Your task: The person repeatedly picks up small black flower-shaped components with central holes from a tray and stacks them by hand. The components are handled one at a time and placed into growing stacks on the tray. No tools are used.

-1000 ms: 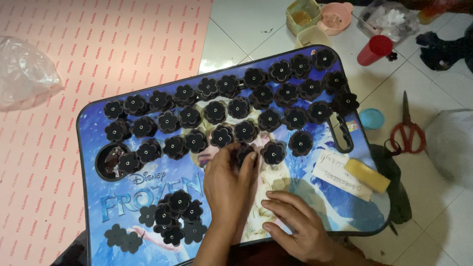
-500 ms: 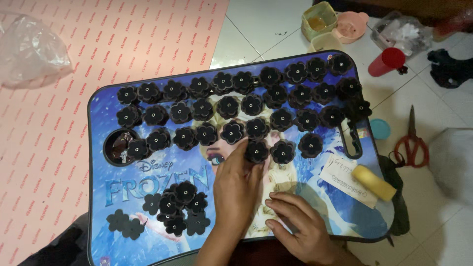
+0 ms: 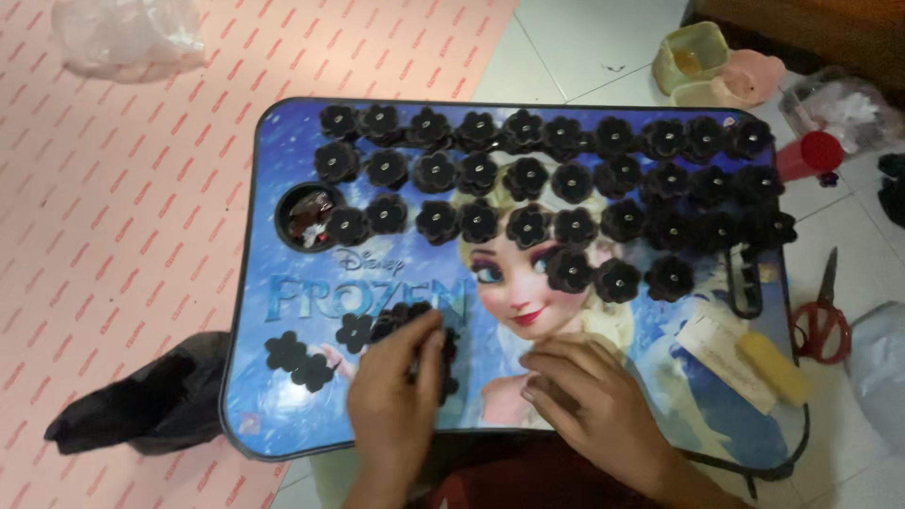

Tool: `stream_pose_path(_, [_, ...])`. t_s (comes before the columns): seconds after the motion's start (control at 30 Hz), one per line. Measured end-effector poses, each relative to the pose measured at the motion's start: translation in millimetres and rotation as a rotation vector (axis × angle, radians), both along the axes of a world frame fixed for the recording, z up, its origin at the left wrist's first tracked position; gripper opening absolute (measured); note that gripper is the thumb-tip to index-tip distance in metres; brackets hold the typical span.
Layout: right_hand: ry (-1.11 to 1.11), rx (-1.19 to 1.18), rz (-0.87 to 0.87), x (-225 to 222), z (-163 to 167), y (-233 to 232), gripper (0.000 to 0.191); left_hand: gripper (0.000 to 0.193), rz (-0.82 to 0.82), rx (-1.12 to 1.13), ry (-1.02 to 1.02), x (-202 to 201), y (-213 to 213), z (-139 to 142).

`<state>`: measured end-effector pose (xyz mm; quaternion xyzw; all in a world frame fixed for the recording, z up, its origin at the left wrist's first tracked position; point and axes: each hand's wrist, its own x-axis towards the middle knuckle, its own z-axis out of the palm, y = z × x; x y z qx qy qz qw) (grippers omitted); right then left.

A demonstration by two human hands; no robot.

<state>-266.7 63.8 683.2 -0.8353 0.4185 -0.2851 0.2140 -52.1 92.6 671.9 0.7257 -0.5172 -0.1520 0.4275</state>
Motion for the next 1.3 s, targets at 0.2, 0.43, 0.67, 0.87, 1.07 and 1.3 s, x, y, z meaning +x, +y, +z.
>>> stream_pose_path(0.2, [0.054,0.033,0.163,59.5,13.8,-30.3,0.028,0.036,0.068,-0.064,-0.192,57.8,25.4,-1.1])
stream_pose_path(0.43, [0.135,0.03,0.245,113.2,11.7,-49.2,0.048,0.041,-0.019,-0.061,-0.115,68.1,25.1,-10.6])
stream_pose_path(0.67, [0.143,0.269,0.124,109.1,13.1,-45.0,0.027,0.039,-0.111,-0.053,-0.071,68.5,22.2,-13.8])
stream_pose_path(0.87, [0.045,0.4,-0.072,87.7,13.3,-31.0,0.033,0.037,-0.069,-0.153,0.044,64.9,25.1,-8.6])
stream_pose_path(1.07, [-0.089,0.12,0.135,80.6,2.8,-12.7,0.044,0.049,-0.386,0.112,1.125,31.5,31.7,-15.0])
stream_pose_path(1.3, [-0.075,0.205,0.237,75.3,-12.2,-3.5,0.057,0.056,-0.401,0.122,1.506,22.1,33.7,-49.9])
